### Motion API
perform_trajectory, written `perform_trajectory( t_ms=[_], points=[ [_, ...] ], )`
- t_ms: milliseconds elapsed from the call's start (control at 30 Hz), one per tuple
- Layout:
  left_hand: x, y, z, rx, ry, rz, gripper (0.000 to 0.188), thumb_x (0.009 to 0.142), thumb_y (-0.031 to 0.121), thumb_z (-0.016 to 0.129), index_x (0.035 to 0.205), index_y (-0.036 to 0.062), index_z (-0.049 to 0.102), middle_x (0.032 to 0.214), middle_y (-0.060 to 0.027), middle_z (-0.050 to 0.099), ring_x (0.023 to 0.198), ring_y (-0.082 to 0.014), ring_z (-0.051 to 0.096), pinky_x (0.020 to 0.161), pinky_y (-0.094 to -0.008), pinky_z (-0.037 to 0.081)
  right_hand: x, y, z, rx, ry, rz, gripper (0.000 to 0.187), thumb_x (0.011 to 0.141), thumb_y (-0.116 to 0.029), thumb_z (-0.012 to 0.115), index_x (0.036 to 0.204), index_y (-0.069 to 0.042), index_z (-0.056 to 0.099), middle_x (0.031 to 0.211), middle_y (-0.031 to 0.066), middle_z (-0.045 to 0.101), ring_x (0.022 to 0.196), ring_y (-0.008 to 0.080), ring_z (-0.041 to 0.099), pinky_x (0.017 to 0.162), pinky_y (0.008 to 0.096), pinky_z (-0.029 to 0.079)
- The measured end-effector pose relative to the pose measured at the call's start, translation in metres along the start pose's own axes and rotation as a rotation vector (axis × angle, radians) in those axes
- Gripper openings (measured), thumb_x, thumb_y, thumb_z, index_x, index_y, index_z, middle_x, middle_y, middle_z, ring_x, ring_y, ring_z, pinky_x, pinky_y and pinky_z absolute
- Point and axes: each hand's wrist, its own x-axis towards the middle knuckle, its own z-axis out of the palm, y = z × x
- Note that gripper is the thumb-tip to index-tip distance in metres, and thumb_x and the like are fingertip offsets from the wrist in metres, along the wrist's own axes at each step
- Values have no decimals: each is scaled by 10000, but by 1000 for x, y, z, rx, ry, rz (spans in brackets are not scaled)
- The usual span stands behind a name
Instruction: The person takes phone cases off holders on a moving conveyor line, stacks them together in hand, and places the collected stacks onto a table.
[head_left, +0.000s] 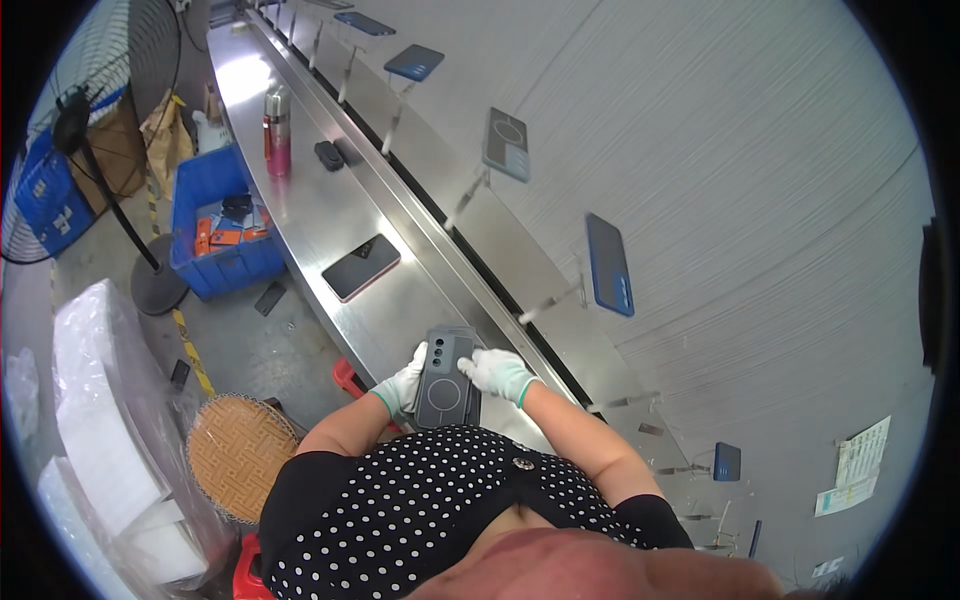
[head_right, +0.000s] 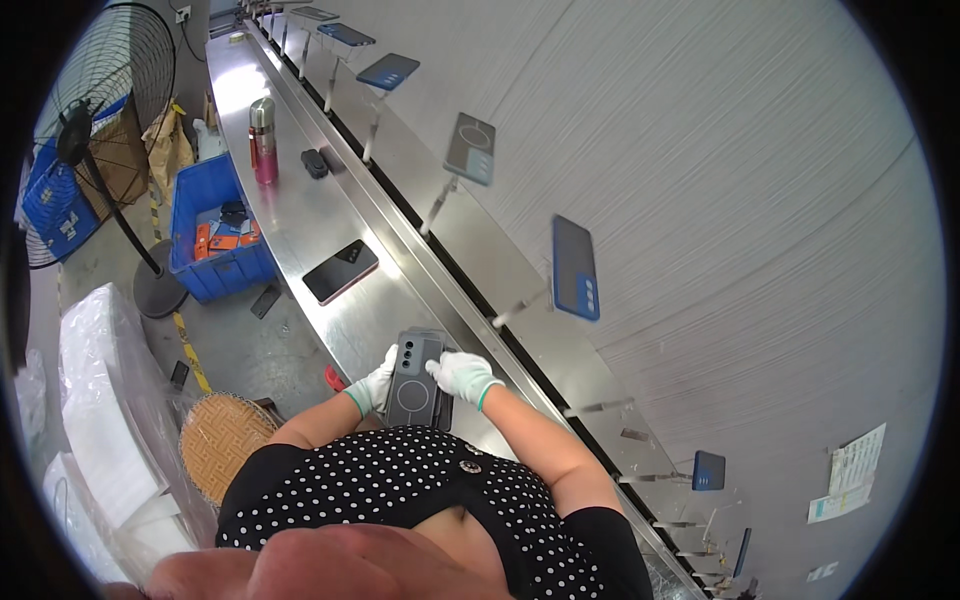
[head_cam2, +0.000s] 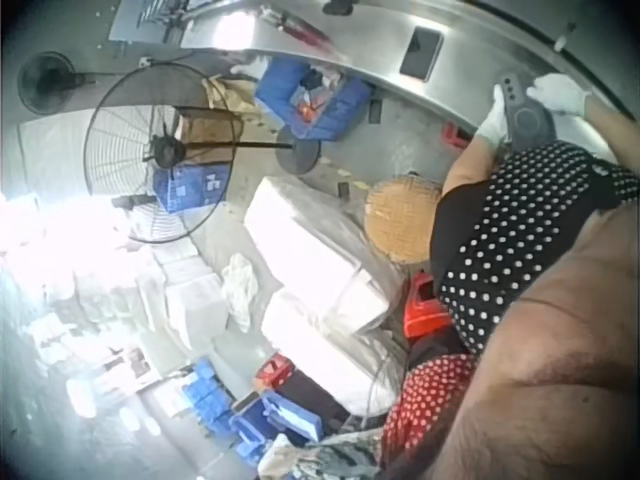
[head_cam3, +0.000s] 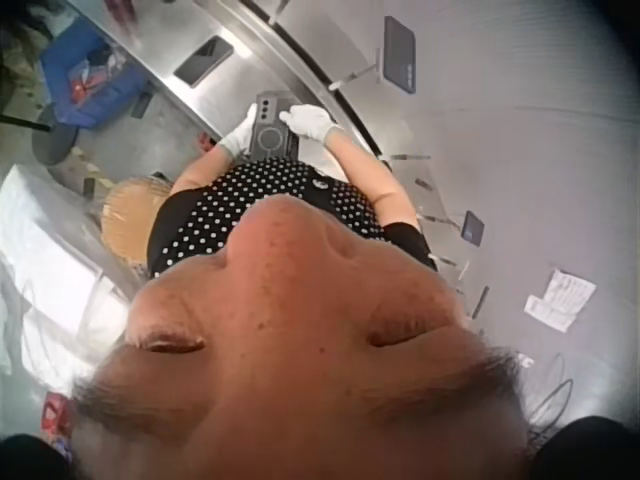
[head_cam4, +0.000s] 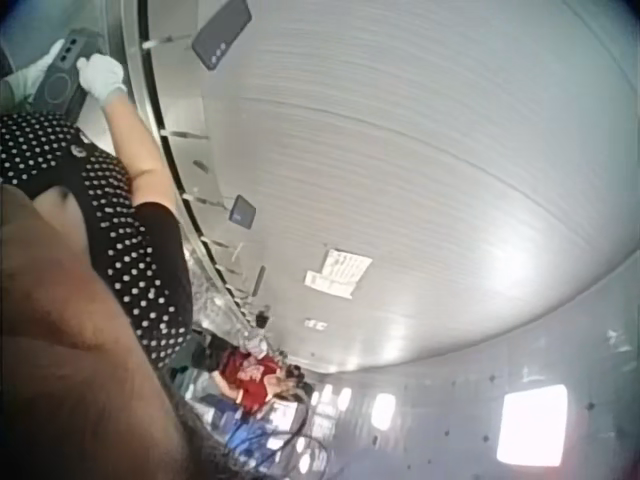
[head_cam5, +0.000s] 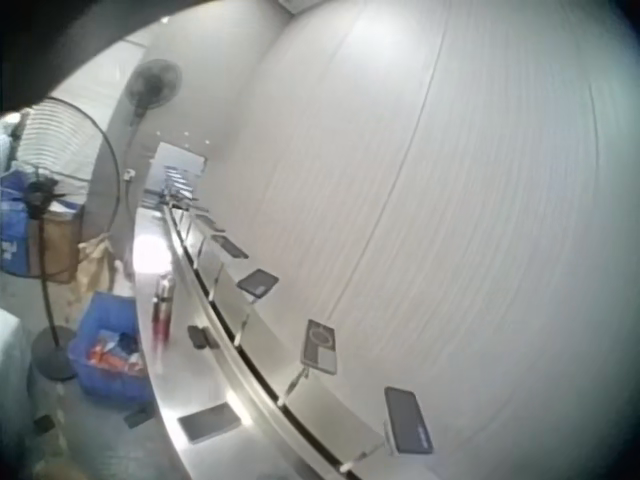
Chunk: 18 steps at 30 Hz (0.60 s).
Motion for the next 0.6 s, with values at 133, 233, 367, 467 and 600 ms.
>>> perform_trajectory(
  t_ms=[133, 233, 367, 467, 600],
  points=[
    [8, 8, 6, 25, -60, -44, 860, 824, 804, 409, 1321, 118, 554, 1259, -103, 618, 1107, -242, 595, 985, -445, 478, -28, -19, -76, 110, 428, -217, 413, 962, -415, 459, 1212, -131, 625, 1141, 139, 672, 1041, 341, 640, 911, 434, 497],
    [3, 3, 3, -3, -57, -39, 858, 827, 803, 406, 1323, 118, 553, 1262, -104, 616, 1110, -244, 593, 986, -446, 478, -36, -30, -144, -41, 869, -485, 264, 895, -191, 615, 1148, -138, 665, 1057, 107, 689, 984, 296, 661, 839, 400, 538],
    [9, -7, -6, -21, -19, -17, 857, 830, 802, 402, 1325, 118, 552, 1266, -106, 614, 1114, -247, 590, 987, -448, 476, -13, 38, -209, -328, 955, -366, 297, 831, -185, 564, 1093, -201, 704, 1038, 89, 688, 1148, 273, 576, 982, 388, 445],
    [13, -12, -14, -31, -14, -13, 856, 833, 801, 399, 1326, 118, 551, 1269, -107, 611, 1117, -249, 588, 988, -449, 475, -17, 127, -213, -164, 688, -164, 327, 938, -378, 492, 1090, -192, 715, 1212, 77, 653, 1173, 256, 555, 1020, 354, 409],
    [0, -4, 9, -2, -39, -78, 872, 844, 806, 363, 1359, 122, 530, 1330, -125, 576, 1187, -278, 550, 1018, -462, 452, -65, 196, -173, 728, 524, 34, 613, 951, -533, 542, 1133, 41, 654, 1079, 107, 692, 1018, 187, 607, 927, 315, 457]
  ],
)
